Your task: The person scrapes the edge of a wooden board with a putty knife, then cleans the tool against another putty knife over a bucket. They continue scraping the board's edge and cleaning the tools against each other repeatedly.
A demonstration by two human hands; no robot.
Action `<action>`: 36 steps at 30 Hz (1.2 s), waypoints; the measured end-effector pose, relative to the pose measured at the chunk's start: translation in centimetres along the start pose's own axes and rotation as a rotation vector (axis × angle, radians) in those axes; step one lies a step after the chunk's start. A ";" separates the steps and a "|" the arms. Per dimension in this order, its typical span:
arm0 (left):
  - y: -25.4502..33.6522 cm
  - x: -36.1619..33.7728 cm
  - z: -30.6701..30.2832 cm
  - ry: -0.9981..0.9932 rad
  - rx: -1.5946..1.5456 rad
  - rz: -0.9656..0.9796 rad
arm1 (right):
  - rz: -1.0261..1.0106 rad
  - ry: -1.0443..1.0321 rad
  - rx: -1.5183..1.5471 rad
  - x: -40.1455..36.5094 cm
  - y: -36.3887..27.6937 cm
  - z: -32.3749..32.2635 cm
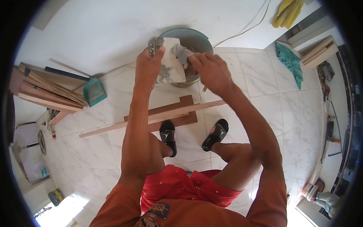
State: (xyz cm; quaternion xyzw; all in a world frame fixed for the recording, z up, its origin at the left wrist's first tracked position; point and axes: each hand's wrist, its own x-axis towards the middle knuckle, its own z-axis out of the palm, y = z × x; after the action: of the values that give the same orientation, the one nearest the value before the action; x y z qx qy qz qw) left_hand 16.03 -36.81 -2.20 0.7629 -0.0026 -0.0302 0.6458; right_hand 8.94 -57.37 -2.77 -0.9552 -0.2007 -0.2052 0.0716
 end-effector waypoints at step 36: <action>-3.1 3.9 -1.4 -0.132 -0.380 -0.225 | 0.727 -0.215 0.679 -2.5 3.6 -0.7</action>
State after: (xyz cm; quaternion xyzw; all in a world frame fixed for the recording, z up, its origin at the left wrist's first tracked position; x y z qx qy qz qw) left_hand 19.89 -35.10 -5.17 0.6194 0.0459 -0.1516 0.7689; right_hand 8.05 -61.71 -3.38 -0.9020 0.0830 0.0093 0.4235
